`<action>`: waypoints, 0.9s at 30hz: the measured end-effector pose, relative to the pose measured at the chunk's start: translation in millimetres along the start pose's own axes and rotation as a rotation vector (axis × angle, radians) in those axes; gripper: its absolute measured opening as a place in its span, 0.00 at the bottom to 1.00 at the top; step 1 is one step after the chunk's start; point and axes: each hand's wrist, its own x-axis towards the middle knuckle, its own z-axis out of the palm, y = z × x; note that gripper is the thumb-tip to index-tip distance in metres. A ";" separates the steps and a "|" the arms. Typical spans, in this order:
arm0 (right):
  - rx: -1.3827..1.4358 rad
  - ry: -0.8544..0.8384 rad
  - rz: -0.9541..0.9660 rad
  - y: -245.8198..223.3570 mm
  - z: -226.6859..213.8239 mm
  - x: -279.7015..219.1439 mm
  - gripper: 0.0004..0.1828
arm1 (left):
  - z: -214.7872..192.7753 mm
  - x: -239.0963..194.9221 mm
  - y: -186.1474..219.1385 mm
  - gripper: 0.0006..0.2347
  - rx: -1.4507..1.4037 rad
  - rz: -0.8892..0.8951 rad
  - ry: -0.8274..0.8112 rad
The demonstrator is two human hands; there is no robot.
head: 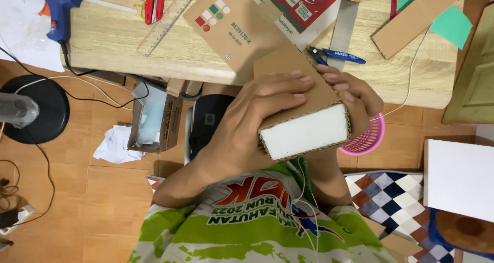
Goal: Assembling a cardboard structure and inserting a styrofoam block.
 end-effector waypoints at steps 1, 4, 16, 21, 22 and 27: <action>0.086 -0.023 0.051 4.0 -6.0 -10.0 0.10 | -0.6 0.8 1.1 0.26 0.004 -0.002 -0.011; 0.019 -0.050 0.101 -13.9 -1.5 -7.2 0.14 | -2.2 3.3 5.0 0.25 0.018 -0.008 -0.007; -0.086 -0.568 0.178 -38.2 -30.6 25.0 0.41 | -31.9 4.8 -28.9 0.22 0.039 0.116 -0.036; 0.034 -0.545 0.097 -46.0 -29.7 21.7 0.26 | -31.4 -6.2 -33.2 0.22 0.097 0.144 -0.026; 0.123 -0.493 0.172 -48.9 -29.6 18.4 0.21 | -29.8 -9.6 -34.2 0.22 0.149 0.191 0.007; 0.500 -0.309 0.376 -41.1 -20.0 17.8 0.10 | -21.9 -18.7 -32.2 0.15 0.411 0.404 0.074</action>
